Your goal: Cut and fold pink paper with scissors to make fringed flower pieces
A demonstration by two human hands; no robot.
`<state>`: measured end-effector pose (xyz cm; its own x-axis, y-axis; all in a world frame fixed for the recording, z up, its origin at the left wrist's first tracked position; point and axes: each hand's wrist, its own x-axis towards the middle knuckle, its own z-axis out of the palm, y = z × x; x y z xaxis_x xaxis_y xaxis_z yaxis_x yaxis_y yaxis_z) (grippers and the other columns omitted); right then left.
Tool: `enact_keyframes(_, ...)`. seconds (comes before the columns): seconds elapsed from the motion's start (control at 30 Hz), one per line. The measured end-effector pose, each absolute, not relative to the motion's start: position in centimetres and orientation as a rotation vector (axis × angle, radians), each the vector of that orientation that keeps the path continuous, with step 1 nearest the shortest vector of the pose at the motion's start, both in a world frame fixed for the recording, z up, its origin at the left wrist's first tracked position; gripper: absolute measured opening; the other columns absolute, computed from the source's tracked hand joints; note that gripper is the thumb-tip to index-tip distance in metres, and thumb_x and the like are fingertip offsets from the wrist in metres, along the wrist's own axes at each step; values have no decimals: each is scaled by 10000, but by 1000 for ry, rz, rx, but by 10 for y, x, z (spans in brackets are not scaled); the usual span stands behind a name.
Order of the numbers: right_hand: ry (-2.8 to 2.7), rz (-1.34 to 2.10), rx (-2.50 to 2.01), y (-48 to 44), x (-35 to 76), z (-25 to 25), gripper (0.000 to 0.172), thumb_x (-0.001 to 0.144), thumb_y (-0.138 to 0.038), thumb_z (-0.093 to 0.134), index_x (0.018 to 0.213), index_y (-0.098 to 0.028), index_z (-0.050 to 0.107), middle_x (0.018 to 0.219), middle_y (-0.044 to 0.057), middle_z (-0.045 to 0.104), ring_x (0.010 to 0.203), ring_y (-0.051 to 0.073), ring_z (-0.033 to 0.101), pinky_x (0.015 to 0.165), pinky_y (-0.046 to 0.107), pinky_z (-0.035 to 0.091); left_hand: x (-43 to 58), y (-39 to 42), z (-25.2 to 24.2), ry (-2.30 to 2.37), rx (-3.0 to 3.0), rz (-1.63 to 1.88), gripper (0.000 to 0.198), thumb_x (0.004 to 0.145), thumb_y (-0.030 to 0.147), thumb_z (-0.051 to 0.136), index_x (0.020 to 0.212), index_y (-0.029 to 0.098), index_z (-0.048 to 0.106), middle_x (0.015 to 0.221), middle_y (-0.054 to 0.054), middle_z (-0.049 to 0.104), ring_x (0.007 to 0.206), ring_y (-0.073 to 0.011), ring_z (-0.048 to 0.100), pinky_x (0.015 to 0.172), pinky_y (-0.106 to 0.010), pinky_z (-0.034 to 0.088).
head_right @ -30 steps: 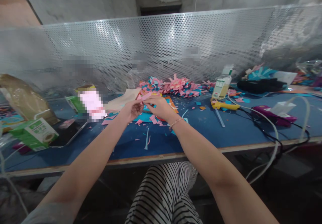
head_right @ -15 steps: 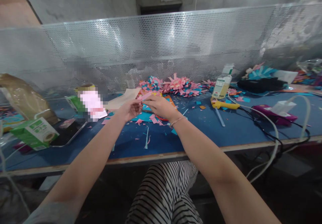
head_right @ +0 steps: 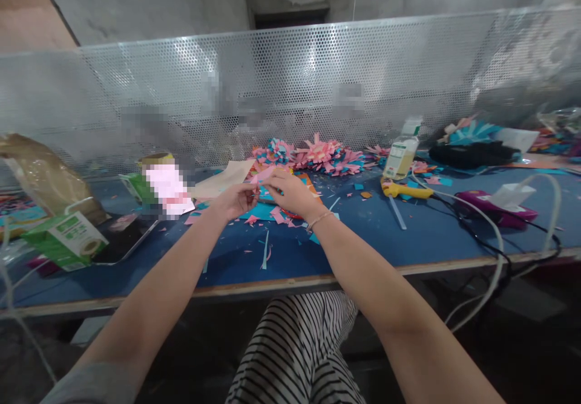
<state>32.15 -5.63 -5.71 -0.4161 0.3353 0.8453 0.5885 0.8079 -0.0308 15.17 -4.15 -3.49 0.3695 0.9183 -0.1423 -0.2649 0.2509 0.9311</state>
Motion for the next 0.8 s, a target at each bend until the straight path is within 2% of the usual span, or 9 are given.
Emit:
enact_keyframes(0.17,-1911,-234,-719,-59,318,-57,181,829,-198,424,788,-175,599,761,52,565,760,148,520,706,289,438,155,-47,-32,829,999,1007,77,632,85,524,575,133,504,474,12,517,418,-60,482,426,-170,410)
enact_keyframes(0.37,-1950,-188,-725,-57,316,-58,175,821,-194,415,783,-180,585,733,39,547,700,136,500,665,274,416,156,-46,-33,846,1056,1008,118,614,100,527,516,141,475,441,23,477,394,-57,443,407,-169,383)
enact_keyframes(0.5,-1903,-72,-797,-54,314,-59,162,808,-200,423,720,-174,557,704,26,538,669,126,493,630,256,397,157,-45,-36,800,1148,1012,69,623,147,594,584,132,538,535,6,542,415,-54,457,414,-175,374)
enact_keyframes(0.63,-1881,142,-895,-49,312,-60,200,812,-235,400,641,-173,485,611,-3,491,582,108,455,550,234,364,158,-41,-43,788,1264,1052,105,644,225,624,648,132,575,606,-22,590,421,-61,468,421,-192,360)
enact_keyframes(0.8,-1877,353,-974,-48,310,-63,273,824,-319,365,589,-183,401,575,-24,438,547,94,419,509,217,346,162,-36,-52,870,1279,1060,140,677,274,607,638,142,577,537,-18,575,411,-90,485,425,-207,350)
